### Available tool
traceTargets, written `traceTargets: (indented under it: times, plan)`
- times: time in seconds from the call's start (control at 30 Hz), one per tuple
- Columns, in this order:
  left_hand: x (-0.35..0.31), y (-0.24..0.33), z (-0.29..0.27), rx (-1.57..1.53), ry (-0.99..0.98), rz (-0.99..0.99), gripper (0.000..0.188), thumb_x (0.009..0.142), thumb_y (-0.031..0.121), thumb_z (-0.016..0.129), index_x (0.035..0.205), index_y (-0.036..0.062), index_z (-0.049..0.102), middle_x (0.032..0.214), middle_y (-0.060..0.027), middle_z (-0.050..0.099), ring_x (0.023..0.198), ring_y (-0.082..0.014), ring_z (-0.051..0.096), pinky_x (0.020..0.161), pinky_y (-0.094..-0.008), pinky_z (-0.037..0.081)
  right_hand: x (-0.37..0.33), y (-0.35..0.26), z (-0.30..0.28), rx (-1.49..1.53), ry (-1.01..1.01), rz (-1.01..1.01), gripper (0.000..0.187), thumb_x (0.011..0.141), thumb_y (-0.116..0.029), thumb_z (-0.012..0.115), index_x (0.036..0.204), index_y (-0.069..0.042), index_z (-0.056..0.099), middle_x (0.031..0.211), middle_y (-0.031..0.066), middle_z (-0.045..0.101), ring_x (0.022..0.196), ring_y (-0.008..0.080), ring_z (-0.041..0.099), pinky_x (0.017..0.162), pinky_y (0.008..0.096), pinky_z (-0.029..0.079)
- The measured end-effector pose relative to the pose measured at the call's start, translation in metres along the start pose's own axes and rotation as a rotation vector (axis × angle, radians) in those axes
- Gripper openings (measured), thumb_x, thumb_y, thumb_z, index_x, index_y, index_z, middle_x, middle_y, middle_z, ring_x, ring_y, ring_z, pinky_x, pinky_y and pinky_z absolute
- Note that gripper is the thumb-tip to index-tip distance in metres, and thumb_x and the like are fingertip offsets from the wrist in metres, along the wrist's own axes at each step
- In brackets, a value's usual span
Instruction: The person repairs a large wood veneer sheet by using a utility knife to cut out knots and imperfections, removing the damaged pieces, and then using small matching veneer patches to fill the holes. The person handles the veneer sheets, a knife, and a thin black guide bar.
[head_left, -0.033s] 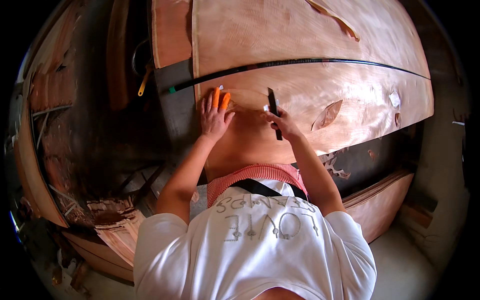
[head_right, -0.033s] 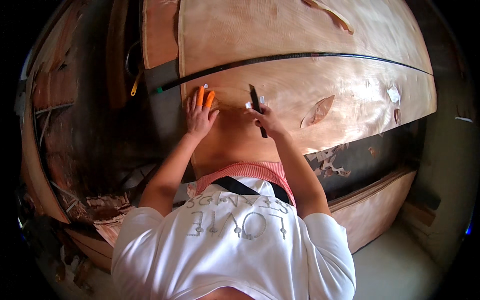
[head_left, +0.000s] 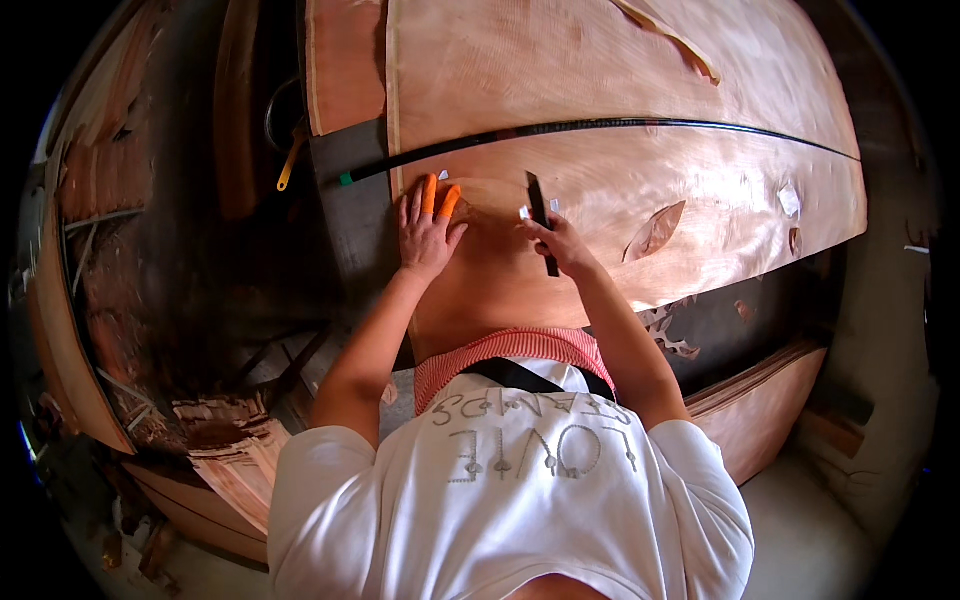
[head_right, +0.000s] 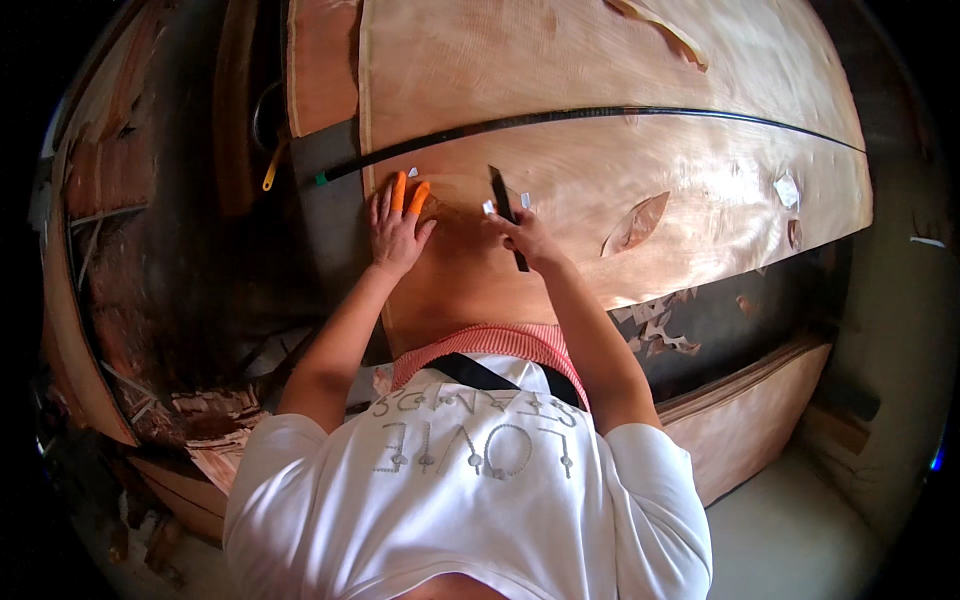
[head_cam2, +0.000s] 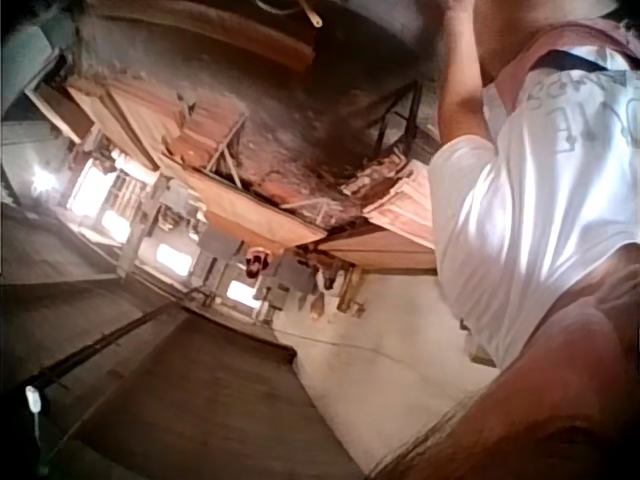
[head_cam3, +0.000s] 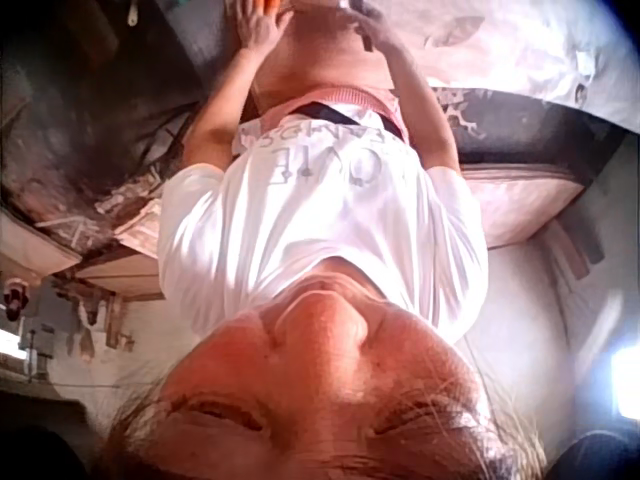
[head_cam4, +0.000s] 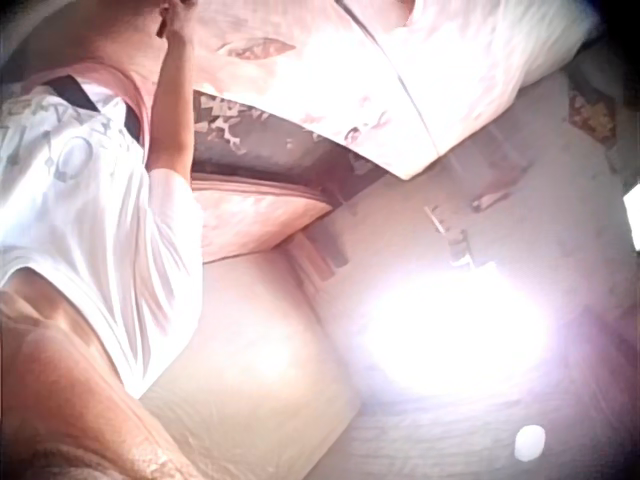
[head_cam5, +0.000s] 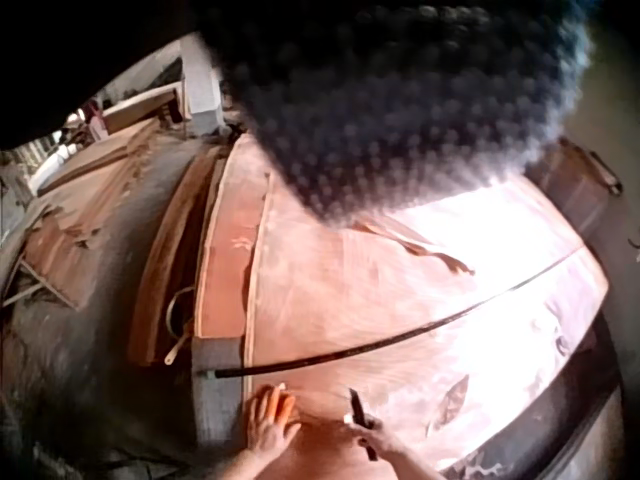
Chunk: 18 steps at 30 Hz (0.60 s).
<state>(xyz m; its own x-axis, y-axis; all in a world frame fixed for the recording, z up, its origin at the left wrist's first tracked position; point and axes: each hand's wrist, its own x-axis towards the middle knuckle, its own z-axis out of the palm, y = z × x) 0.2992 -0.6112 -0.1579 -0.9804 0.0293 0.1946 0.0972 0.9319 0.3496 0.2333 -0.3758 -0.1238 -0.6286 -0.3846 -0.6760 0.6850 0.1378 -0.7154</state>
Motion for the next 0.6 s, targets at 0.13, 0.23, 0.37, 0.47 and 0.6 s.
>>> traceTargets:
  times: [0.13,0.23,0.37,0.47,0.6]
  plan:
    - [0.0,-0.002,0.001,-0.008,0.028,-0.018,0.052,0.084,0.04,0.053,0.13,0.0187,0.043,0.138,-0.0158,0.032,0.13,-0.0303,0.026,0.106,-0.049,0.016,0.027,-0.022,0.035,-0.039,-0.111,-0.14,0.016,0.085,-0.021,0.06,0.093,-0.007,0.057,0.071,-0.0001,0.058,0.054,0.0012,0.042,0.044,0.0158,0.03]
    - [-0.002,-0.004,0.004,0.001,0.034,-0.039,0.05,0.084,0.042,0.051,0.129,0.0196,0.044,0.138,-0.0148,0.032,0.13,-0.0295,0.026,0.106,-0.0489,0.017,0.043,-0.034,0.065,-0.188,0.099,-0.066,0.02,0.085,-0.022,0.06,0.096,-0.006,0.056,0.062,-0.002,0.05,0.049,0.0045,0.041,0.042,0.0201,0.032]
    - [0.005,0.001,0.0,-0.06,0.042,-0.039,0.05,0.082,0.041,0.054,0.126,0.0186,0.046,0.137,-0.0139,0.033,0.129,-0.0288,0.027,0.105,-0.0484,0.019,0.066,-0.022,0.075,-0.231,0.168,-0.191,0.022,0.085,-0.023,0.059,0.096,-0.004,0.056,0.066,0.0017,0.057,0.055,0.0081,0.051,0.046,0.0218,0.039]
    - [-0.003,-0.006,0.001,-0.053,0.075,-0.072,0.05,0.08,0.04,0.056,0.124,0.0187,0.047,0.137,-0.013,0.033,0.128,-0.0282,0.028,0.104,-0.0482,0.021,0.054,-0.038,0.103,-0.358,0.225,-0.196,0.024,0.082,-0.019,0.062,0.096,0.0,0.055,0.073,0.0063,0.062,0.064,0.0105,0.058,0.053,0.024,0.045]
    - [0.004,-0.002,-0.003,-0.079,0.077,-0.047,0.052,0.08,0.037,0.058,0.125,0.0143,0.046,0.136,-0.0124,0.036,0.127,-0.0276,0.031,0.103,-0.0459,0.024,0.089,0.002,0.086,-0.361,0.311,-0.368,0.027,0.078,-0.017,0.065,0.095,0.002,0.055,0.076,0.0091,0.064,0.067,0.0128,0.061,0.057,0.0267,0.048]
